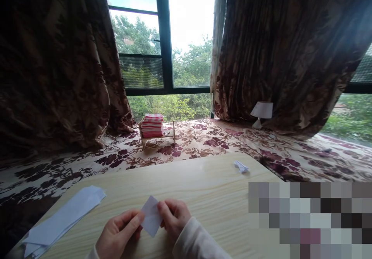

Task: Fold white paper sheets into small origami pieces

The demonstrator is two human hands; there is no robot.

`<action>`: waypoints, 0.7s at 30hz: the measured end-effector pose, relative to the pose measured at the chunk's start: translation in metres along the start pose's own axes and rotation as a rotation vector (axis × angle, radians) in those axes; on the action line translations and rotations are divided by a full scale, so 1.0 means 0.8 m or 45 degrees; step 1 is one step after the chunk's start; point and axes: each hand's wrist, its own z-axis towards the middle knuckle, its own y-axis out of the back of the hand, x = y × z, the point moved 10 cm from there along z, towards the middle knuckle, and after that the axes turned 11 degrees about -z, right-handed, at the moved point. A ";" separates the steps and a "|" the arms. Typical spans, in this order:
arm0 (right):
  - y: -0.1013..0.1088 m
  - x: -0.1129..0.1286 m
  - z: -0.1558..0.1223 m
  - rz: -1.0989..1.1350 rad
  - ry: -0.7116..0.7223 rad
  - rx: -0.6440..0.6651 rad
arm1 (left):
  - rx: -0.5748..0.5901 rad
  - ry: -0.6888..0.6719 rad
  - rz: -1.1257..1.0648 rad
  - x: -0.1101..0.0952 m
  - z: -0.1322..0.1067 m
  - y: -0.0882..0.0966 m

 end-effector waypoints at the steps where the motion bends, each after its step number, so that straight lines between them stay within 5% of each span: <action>1: -0.002 0.001 0.000 -0.001 0.036 0.004 | -0.003 0.003 0.017 0.000 0.000 0.000; 9: 0.007 -0.004 0.001 0.019 0.024 -0.039 | -0.051 0.055 -0.076 0.005 0.001 0.006; 14: 0.026 0.034 -0.009 -0.092 0.367 -0.195 | -0.131 0.052 -0.049 0.009 0.004 0.019; 17: 0.018 0.050 -0.016 -0.201 0.549 -0.163 | -0.063 0.081 -0.091 0.013 0.003 0.014; 21: 0.015 0.045 -0.015 -0.221 0.554 -0.150 | 0.110 0.026 -0.140 0.004 -0.003 -0.004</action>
